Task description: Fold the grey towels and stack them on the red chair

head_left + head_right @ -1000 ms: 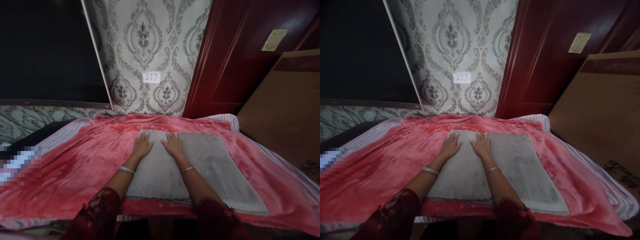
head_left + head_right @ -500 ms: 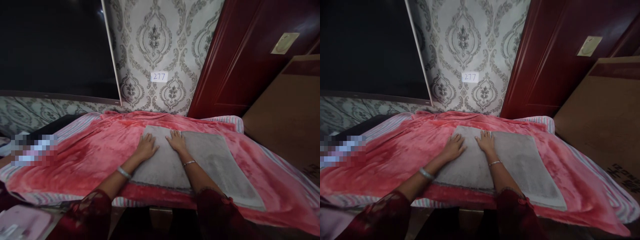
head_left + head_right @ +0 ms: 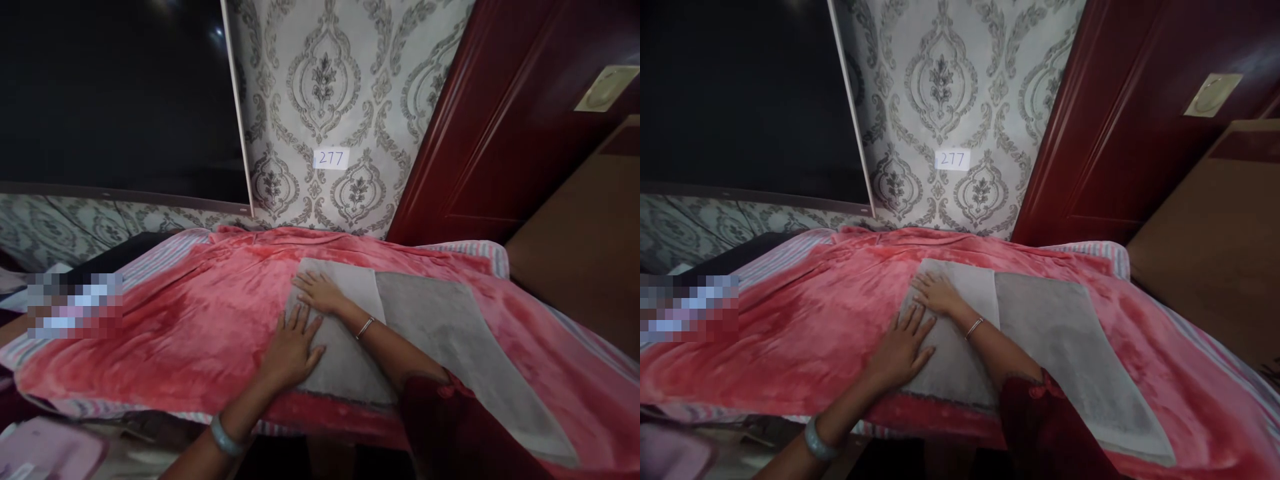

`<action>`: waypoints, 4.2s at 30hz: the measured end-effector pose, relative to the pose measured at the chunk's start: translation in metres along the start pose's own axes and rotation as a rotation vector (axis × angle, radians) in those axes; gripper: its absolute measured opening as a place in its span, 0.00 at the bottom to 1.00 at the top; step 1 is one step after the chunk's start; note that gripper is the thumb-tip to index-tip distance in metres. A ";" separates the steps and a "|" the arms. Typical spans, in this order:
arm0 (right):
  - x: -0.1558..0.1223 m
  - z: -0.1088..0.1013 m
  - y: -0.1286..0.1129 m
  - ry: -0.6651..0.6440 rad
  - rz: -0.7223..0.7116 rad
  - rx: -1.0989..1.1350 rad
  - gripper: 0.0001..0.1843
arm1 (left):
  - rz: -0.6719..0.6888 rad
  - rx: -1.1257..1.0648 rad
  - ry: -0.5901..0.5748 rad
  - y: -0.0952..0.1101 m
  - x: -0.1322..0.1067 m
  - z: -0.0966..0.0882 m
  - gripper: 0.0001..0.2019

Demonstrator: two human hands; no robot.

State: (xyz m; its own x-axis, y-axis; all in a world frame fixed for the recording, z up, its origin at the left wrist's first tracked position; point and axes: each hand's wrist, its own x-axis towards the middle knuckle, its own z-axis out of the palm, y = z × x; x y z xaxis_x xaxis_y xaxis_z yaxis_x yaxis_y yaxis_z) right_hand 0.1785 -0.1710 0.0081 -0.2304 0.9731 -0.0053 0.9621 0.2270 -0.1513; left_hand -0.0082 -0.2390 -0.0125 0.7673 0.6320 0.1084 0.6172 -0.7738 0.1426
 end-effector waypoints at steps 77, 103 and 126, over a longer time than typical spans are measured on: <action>-0.037 0.000 0.059 0.056 0.369 -0.011 0.36 | 0.075 -0.086 0.252 -0.014 -0.003 0.008 0.24; -0.361 -0.008 0.164 0.398 1.262 0.143 0.19 | 0.098 0.012 0.260 -0.024 0.010 0.007 0.25; -0.281 -0.116 0.094 0.560 0.829 1.131 0.19 | 0.092 -0.095 0.263 -0.018 0.005 0.001 0.24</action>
State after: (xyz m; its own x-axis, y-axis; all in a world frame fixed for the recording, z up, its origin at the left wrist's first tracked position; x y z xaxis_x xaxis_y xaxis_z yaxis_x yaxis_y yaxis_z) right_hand 0.3506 -0.4184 0.1101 0.6404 0.7549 -0.1411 0.1123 -0.2738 -0.9552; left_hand -0.0156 -0.2223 -0.0156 0.7401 0.5587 0.3742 0.5188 -0.8285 0.2108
